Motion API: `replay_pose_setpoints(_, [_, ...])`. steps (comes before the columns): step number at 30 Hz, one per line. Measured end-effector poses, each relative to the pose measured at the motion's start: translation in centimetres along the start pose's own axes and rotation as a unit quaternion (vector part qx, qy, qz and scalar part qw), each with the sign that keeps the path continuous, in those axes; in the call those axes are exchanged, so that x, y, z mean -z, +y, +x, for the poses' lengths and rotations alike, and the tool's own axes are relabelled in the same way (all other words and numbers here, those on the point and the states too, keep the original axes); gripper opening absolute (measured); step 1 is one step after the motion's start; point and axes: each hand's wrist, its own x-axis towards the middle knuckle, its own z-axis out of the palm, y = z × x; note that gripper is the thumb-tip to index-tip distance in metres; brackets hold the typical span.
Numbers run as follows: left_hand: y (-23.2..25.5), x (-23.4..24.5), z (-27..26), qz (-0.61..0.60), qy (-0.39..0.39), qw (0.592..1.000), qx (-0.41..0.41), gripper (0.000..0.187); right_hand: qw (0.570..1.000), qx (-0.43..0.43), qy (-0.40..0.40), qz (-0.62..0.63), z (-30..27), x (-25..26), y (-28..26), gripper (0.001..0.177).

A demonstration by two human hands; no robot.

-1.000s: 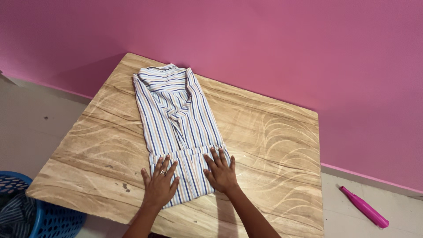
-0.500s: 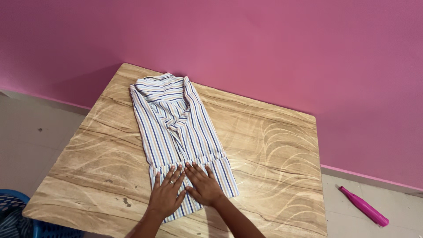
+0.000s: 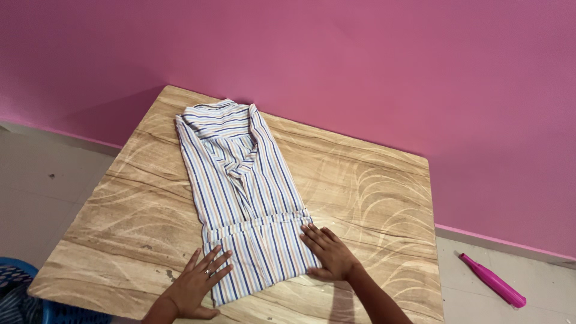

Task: The person takes a striped shirt out of a laundry basket, lays it flat on a wooden table, and folds it into a rectangular shape.

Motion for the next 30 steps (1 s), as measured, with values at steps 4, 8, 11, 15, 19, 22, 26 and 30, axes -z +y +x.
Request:
replay_pose_setpoints(4, [-0.1, -1.0, 0.6, 0.003, 0.067, 0.997, -0.029, 0.101, 1.0, 0.019, 0.0, -0.013, -0.7, -1.5, 0.5, 0.088])
replay_pose_setpoints(8, [0.6, -2.6, 1.4, 0.016, 0.046, 0.999, -0.007, 0.098, 1.0, -0.03, -0.004, -0.007, -0.7, -3.7, 0.3, 0.085])
replay_pose_setpoints(11, [1.1, -4.7, 1.3, 0.023, 0.114, 0.993, -0.019, 0.084, 0.997, -0.026, 0.066, -0.009, -0.9, -4.8, -0.5, 0.073])
replay_pose_setpoints(15, [2.6, -6.7, 1.7, 0.021, 0.339, 0.94, -0.015, 0.037, 0.974, 0.004, 0.221, 0.056, -1.2, -4.4, -1.8, 0.057])
replay_pose_setpoints(19, [2.9, -4.8, 1.9, -0.03, 0.338, 0.941, 0.021, 0.035, 0.945, -0.027, 0.294, 0.145, -0.6, -2.2, -2.2, 0.033])
replay_pose_setpoints(22, [3.0, -4.0, 0.8, -0.055, 0.376, 0.925, -0.006, 0.028, 0.925, -0.051, 0.296, 0.232, -0.9, -0.4, -2.3, 0.028])
replay_pose_setpoints(26, [2.1, -4.1, 0.3, -0.315, 0.329, 0.887, 0.083, 0.028, 0.881, -0.041, 0.307, 0.357, -0.3, 0.1, -1.5, 0.021])
replay_pose_setpoints(30, [-2.2, -2.8, 1.9, -0.518, 0.338, 0.758, 0.207, 0.021, 0.774, -0.097, 0.295, 0.552, 3.7, -0.9, 1.2, 0.02])
